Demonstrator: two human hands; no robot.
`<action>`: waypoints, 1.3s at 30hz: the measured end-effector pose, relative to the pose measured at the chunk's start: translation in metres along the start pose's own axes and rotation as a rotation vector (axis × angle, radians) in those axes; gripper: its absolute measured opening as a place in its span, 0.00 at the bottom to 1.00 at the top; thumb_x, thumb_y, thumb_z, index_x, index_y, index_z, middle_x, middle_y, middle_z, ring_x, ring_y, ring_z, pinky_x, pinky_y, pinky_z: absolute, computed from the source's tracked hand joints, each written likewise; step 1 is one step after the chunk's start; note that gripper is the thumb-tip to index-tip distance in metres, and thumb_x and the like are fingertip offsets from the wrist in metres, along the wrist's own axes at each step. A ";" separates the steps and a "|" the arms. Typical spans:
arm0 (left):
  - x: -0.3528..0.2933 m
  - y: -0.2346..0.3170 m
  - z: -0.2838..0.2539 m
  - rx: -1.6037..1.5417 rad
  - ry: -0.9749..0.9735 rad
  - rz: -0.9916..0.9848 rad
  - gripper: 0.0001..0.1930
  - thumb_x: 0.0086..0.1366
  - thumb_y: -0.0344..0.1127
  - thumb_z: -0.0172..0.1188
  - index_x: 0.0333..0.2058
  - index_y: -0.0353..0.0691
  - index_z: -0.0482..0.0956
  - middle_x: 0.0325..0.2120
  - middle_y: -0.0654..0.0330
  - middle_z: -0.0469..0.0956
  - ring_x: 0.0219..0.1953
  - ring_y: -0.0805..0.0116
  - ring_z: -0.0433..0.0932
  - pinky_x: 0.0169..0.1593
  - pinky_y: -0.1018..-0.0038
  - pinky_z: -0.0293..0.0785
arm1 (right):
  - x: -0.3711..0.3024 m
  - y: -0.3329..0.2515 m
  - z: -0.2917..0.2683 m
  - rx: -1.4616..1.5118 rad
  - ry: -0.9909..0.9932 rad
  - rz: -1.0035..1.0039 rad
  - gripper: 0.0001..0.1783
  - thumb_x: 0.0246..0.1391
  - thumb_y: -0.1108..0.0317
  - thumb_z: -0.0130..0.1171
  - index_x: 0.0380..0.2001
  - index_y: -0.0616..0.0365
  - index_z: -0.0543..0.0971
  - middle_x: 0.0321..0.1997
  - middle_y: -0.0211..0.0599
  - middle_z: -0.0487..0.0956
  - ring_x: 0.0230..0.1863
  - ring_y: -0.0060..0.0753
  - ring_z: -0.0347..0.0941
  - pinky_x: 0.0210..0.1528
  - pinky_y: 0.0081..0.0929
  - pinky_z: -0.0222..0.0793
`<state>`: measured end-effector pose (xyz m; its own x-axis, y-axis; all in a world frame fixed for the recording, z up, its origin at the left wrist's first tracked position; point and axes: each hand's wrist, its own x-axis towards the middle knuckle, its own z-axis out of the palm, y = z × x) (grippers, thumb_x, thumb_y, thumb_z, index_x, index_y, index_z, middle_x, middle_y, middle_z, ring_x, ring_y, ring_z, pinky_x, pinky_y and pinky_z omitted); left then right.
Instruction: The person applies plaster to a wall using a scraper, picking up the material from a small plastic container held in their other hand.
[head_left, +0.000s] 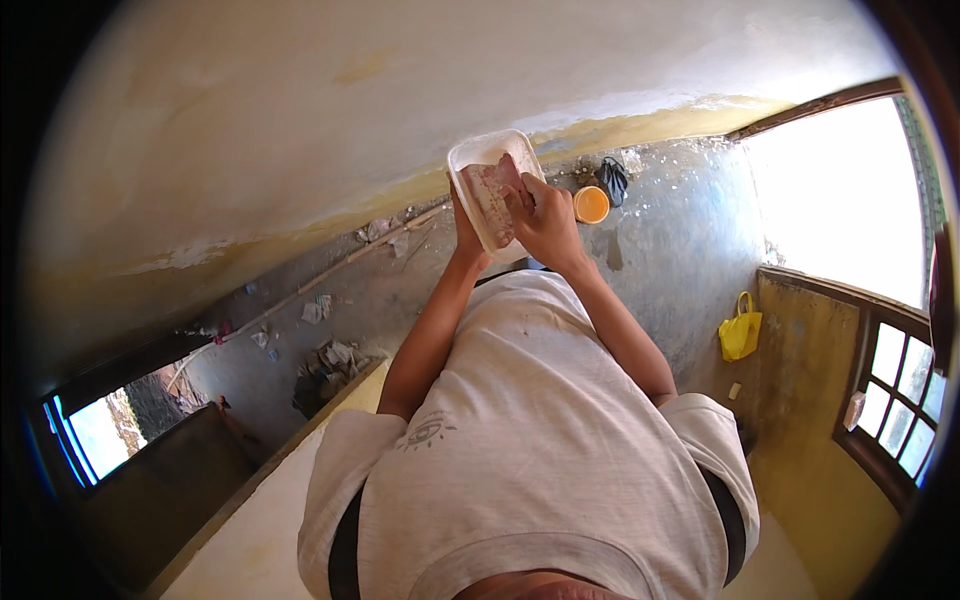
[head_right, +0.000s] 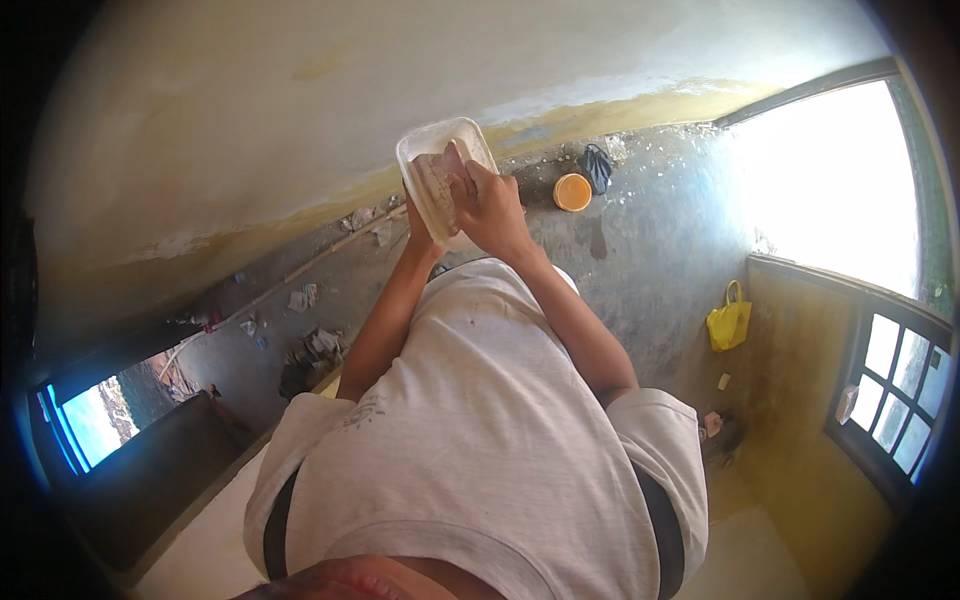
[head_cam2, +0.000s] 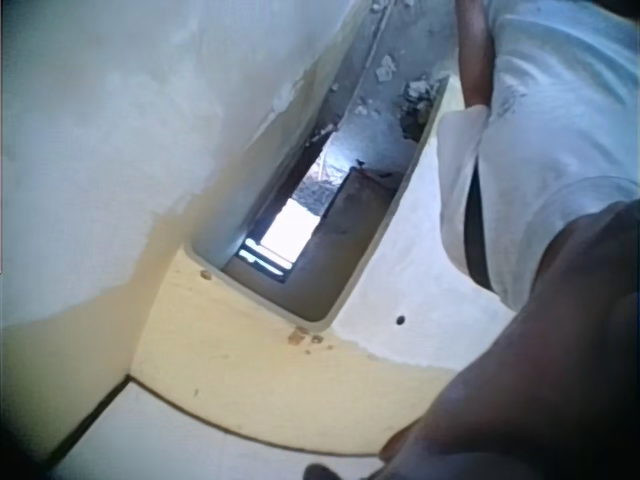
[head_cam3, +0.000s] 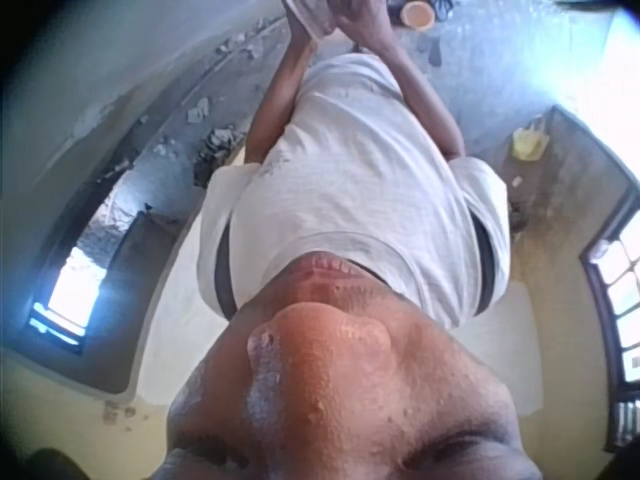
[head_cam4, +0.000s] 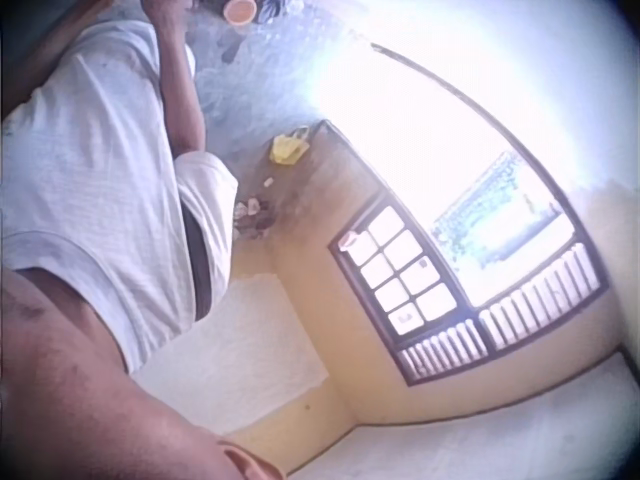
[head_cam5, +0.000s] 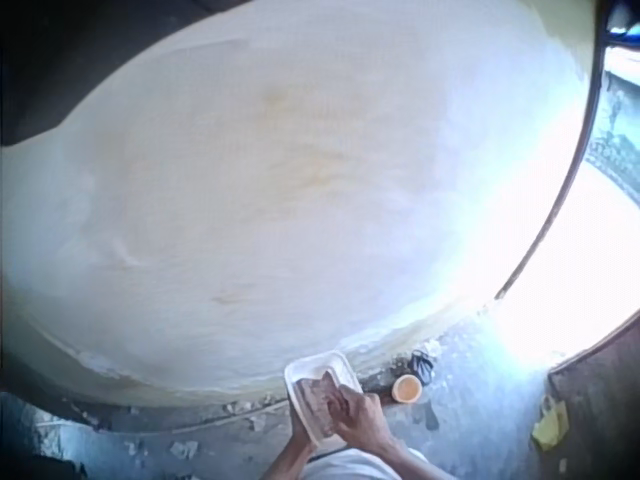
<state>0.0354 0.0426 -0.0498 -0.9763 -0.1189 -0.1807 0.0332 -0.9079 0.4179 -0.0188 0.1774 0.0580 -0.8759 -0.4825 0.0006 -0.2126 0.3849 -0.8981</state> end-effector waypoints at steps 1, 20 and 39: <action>0.001 -0.002 -0.002 0.031 -0.009 -0.009 0.30 0.80 0.59 0.41 0.67 0.45 0.68 0.59 0.56 0.77 0.58 0.58 0.80 0.59 0.60 0.83 | 0.000 0.005 -0.001 0.027 0.013 0.012 0.15 0.62 0.65 0.61 0.30 0.69 0.76 0.21 0.62 0.74 0.23 0.65 0.71 0.30 0.46 0.69; 0.015 -0.034 0.040 -0.103 -0.038 -0.117 0.36 0.78 0.61 0.40 0.73 0.43 0.60 0.68 0.49 0.69 0.66 0.47 0.73 0.65 0.44 0.77 | -0.020 0.029 -0.055 0.261 0.380 0.010 0.12 0.67 0.67 0.64 0.33 0.64 0.78 0.20 0.30 0.76 0.21 0.21 0.72 0.24 0.25 0.66; 0.032 -0.022 0.076 0.110 -0.091 0.128 0.33 0.78 0.61 0.39 0.69 0.45 0.65 0.65 0.51 0.72 0.62 0.48 0.77 0.58 0.48 0.83 | -0.003 0.032 -0.079 1.148 0.139 0.177 0.18 0.66 0.71 0.63 0.56 0.63 0.74 0.48 0.36 0.83 0.46 0.22 0.80 0.43 0.22 0.77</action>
<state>-0.0133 0.0891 0.0033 -0.9810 -0.1896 -0.0406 0.1400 -0.8374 0.5284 -0.0575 0.2532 0.0640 -0.9090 -0.3758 -0.1804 0.3713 -0.5330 -0.7603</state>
